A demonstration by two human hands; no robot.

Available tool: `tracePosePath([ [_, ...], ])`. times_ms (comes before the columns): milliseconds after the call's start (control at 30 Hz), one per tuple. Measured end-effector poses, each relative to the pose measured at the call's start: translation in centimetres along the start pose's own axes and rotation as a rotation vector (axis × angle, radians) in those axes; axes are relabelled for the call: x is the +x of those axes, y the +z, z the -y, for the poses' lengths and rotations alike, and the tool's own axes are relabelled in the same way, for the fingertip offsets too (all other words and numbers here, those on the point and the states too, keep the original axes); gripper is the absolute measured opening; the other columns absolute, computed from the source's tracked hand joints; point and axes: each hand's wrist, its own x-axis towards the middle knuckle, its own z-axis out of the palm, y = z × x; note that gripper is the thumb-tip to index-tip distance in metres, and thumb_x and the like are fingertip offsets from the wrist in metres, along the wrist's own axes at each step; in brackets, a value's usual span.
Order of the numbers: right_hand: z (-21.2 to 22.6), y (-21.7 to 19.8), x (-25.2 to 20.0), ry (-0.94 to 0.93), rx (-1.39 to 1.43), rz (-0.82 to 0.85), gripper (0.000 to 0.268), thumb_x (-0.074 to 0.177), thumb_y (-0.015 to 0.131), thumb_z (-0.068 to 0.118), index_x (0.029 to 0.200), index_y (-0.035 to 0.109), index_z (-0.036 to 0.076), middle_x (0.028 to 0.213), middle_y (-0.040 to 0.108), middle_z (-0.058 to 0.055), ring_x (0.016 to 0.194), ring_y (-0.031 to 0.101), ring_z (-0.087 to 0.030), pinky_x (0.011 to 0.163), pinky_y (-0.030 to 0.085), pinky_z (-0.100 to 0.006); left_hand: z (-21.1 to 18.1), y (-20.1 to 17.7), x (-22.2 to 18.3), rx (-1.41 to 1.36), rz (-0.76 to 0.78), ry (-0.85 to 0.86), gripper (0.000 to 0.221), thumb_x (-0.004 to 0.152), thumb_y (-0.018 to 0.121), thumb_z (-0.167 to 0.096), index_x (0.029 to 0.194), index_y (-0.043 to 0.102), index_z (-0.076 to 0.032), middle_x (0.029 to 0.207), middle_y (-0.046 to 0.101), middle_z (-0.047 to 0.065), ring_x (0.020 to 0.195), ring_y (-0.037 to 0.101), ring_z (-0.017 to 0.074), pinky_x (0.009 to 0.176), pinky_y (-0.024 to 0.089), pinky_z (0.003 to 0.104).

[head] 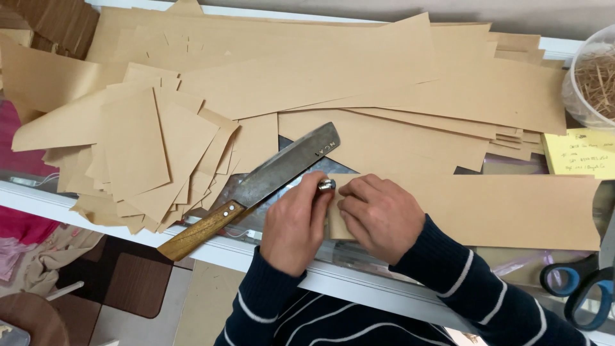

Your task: Folding and cutting brown paper sheets to prepare packaging or display materials for bakery items.

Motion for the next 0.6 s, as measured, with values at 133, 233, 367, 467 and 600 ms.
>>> tracePosePath([
  [133, 0.1, -0.1, 0.1, 0.003, 0.012, 0.013, 0.029, 0.112, 0.062, 0.024, 0.104, 0.084, 0.007, 0.118, 0.077, -0.012, 0.119, 0.073, -0.031, 0.093, 0.057, -0.039, -0.3, -0.2, -0.2, -0.037, 0.021, -0.007, 0.021, 0.11, 0.07, -0.012, 0.131, 0.07, -0.009, 0.092, 0.082, 0.022, 0.091, 0.081, 0.048, 0.074, 0.064, 0.054],
  [233, 0.1, -0.1, 0.1, 0.007, 0.011, 0.02, 0.028, 0.112, 0.063, 0.025, 0.104, 0.084, 0.007, 0.119, 0.077, -0.012, 0.12, 0.073, -0.031, 0.094, 0.058, -0.039, -0.4, -0.3, -0.7, -0.045, -0.001, 0.018, 0.021, 0.11, 0.07, -0.011, 0.131, 0.069, -0.007, 0.093, 0.082, 0.024, 0.092, 0.081, 0.0486, 0.074, 0.064, 0.055],
  [367, 0.0, 0.2, 0.0, 0.013, 0.003, 0.0, 0.028, 0.111, 0.063, 0.025, 0.102, 0.083, 0.008, 0.118, 0.077, -0.011, 0.119, 0.073, -0.031, 0.095, 0.058, -0.04, -1.0, -0.7, -2.0, -0.054, 0.026, 0.023, 0.022, 0.107, 0.073, -0.004, 0.129, 0.072, -0.006, 0.093, 0.083, 0.021, 0.091, 0.083, 0.0464, 0.073, 0.067, 0.051],
  [467, 0.1, 0.0, 0.1, 0.015, 0.01, 0.006, 0.027, 0.11, 0.064, 0.025, 0.102, 0.084, 0.008, 0.116, 0.078, -0.011, 0.118, 0.074, -0.031, 0.095, 0.058, -0.04, -0.3, -0.2, -2.0, -0.084, 0.008, 0.017, 0.022, 0.109, 0.071, -0.005, 0.13, 0.07, -0.004, 0.093, 0.083, 0.023, 0.091, 0.082, 0.0473, 0.072, 0.067, 0.053],
  [600, -0.3, 0.3, 0.0, 0.016, 0.003, -0.006, 0.027, 0.11, 0.065, 0.027, 0.101, 0.084, 0.01, 0.114, 0.078, -0.009, 0.115, 0.074, -0.029, 0.094, 0.058, -0.039, -0.8, -0.3, -2.5, -0.084, 0.005, 0.031, 0.023, 0.109, 0.07, -0.004, 0.132, 0.069, -0.003, 0.094, 0.082, 0.024, 0.091, 0.082, 0.0475, 0.073, 0.066, 0.054],
])
